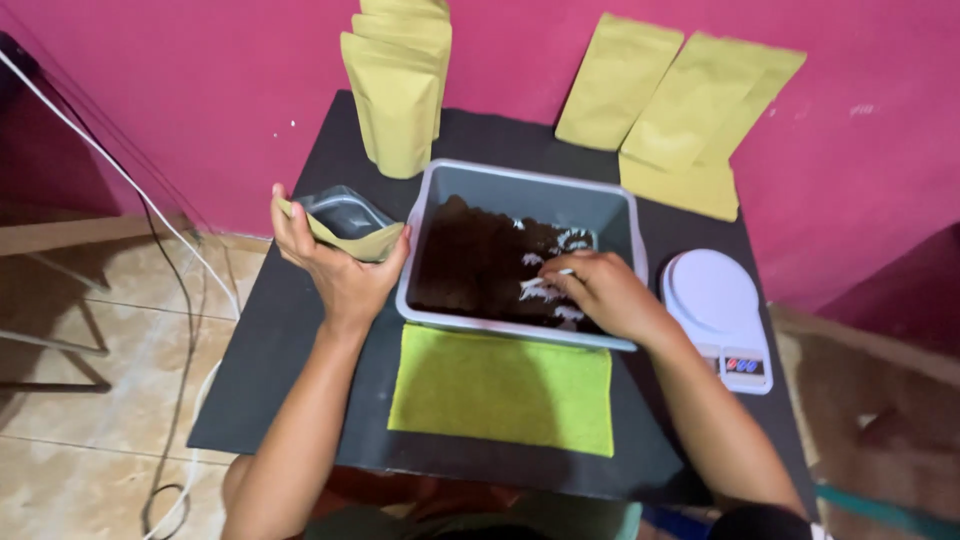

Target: Filling yellow coffee bags with ground coffee using a spoon from a plastic container.

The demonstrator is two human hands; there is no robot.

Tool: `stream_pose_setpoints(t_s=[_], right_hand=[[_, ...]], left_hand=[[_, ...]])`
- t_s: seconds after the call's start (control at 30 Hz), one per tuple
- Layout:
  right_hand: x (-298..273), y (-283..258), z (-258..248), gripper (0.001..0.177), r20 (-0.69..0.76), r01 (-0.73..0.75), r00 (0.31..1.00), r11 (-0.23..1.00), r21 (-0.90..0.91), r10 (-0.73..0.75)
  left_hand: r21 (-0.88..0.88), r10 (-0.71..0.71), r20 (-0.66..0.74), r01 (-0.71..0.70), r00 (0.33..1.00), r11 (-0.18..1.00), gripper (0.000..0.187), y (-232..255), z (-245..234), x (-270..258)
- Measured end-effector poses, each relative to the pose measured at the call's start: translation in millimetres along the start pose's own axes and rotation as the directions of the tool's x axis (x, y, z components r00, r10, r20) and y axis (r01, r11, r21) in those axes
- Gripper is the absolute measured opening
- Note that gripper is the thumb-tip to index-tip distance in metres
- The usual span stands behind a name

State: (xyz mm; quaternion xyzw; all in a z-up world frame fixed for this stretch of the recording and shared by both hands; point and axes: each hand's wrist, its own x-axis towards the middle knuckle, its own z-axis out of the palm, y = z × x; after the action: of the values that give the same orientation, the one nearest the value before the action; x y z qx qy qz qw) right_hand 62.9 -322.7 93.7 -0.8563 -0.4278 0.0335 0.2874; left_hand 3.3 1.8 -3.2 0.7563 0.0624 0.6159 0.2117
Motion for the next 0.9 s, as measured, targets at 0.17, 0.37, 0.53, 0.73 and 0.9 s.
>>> stream_pose_setpoints(t_s=[0.17, 0.37, 0.53, 0.73, 0.9], right_hand=[[-8, 26, -9, 0.021, -0.159, 0.008, 0.987, 0.997, -0.076, -0.02], [-6, 4, -12, 0.017, -0.02, 0.051, 0.999, 0.999, 0.009, -0.05], [-5, 18, -16, 0.018, -0.145, -0.03, 0.989, 0.999, -0.033, 0.025], [-2, 65, 5, 0.013, -0.241, -0.061, 0.971, 0.95, -0.305, -0.015], [1, 27, -2, 0.015, -0.132, 0.022, 0.991, 0.998, -0.05, -0.028]], left_hand=[[0.008, -0.027, -0.013, 0.027, 1.0, 1.0, 0.126, 1, -3, 3], [0.031, -0.054, 0.002, 0.054, 0.999, 0.998, 0.132, -8, -2, -3], [0.025, -0.051, 0.013, 0.051, 0.999, 0.998, 0.134, -4, -3, -1], [0.017, -0.065, 0.035, 0.065, 0.997, 0.998, 0.135, 0, -5, 2], [0.009, -0.074, 0.031, 0.074, 0.997, 0.997, 0.137, 2, -3, 2]])
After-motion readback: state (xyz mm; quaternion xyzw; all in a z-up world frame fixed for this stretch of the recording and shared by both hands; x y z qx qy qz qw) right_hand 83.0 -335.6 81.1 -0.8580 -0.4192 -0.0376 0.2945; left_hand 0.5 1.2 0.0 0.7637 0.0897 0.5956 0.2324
